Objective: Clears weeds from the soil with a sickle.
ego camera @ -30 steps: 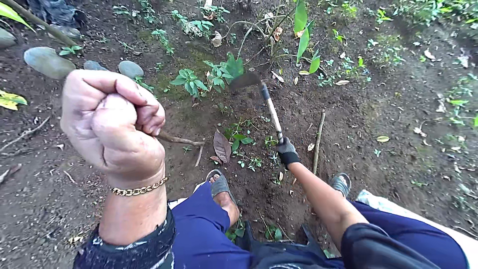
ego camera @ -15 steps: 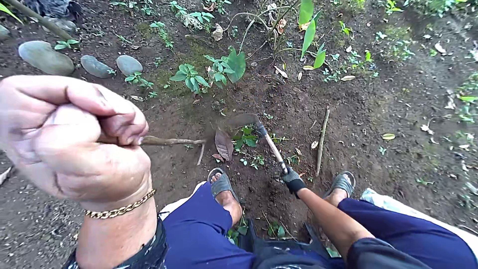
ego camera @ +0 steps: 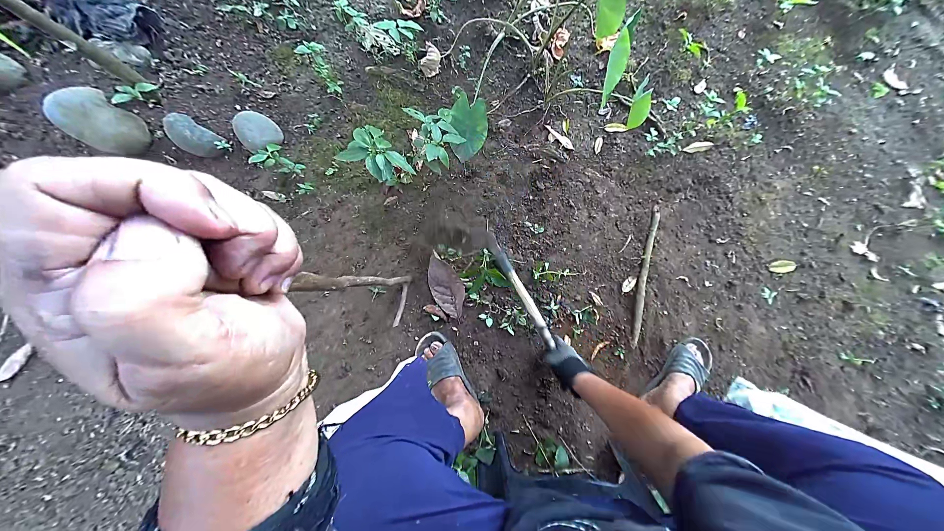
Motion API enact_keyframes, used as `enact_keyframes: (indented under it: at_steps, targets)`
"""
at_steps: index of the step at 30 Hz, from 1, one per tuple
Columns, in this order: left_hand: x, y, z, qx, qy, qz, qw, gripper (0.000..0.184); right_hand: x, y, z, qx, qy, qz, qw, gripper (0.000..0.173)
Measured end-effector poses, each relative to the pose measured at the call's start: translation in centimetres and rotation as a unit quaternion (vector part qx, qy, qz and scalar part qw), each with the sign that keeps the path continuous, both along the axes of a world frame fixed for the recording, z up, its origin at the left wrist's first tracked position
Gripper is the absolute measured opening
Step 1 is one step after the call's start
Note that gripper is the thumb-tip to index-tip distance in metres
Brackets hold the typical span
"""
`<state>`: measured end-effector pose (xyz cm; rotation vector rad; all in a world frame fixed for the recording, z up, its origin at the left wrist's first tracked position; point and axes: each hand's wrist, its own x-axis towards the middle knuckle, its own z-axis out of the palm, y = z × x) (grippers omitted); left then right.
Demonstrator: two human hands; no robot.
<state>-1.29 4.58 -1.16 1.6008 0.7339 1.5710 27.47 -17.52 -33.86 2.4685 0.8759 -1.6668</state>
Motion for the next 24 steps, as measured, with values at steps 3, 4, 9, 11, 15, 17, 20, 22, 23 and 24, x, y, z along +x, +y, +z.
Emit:
enact_keyframes:
  at_steps: [3,4,9,11,15,17,20,22,23,24]
  targets:
    - [-0.6,-0.4,-0.1,-0.013,-0.013,0.022,1.000,0.023,4.8,-6.6,1.1,-0.071,-0.024,0.034,0.997,0.053]
    - [-0.7,-0.6,-0.2,-0.014,-0.015,0.022,1.000,0.023,6.8,-7.5,1.7,-0.092,-0.037,0.054,0.994,0.053]
    - [-0.8,-1.5,-0.3,-0.018,-0.014,0.006,1.000,0.020,12.7,-4.7,5.4,-0.043,-0.105,0.103,0.988,0.051]
    - [-0.5,-1.7,-0.5,-0.028,-0.018,-0.016,0.999,0.019,11.1,-1.1,6.0,0.014,-0.106,0.020,0.994,0.054]
    - [1.6,-1.8,0.2,-0.012,0.013,-0.046,0.999,0.017,3.7,7.9,4.9,0.120,-0.030,-0.230,0.965,0.049]
    - [2.4,-1.8,0.3,0.003,0.027,-0.050,0.998,0.017,-0.2,9.7,3.3,0.137,0.000,-0.282,0.950,0.049]
    - [2.6,-1.6,0.4,0.014,0.041,-0.053,0.998,0.017,-3.2,5.5,0.0,0.084,-0.023,-0.183,0.979,0.052]
    - [1.8,-0.6,0.3,0.019,0.031,-0.051,0.998,0.018,-3.3,0.2,-1.0,0.024,-0.017,-0.117,0.993,0.053]
    - [1.3,-0.2,0.1,0.015,0.021,-0.042,0.999,0.019,-2.8,-2.2,-0.9,-0.002,-0.010,-0.097,0.995,0.054]
    - [0.8,-0.1,-0.1,0.007,0.013,-0.030,0.999,0.020,-2.1,-4.1,-0.4,-0.029,-0.007,-0.077,0.997,0.055]
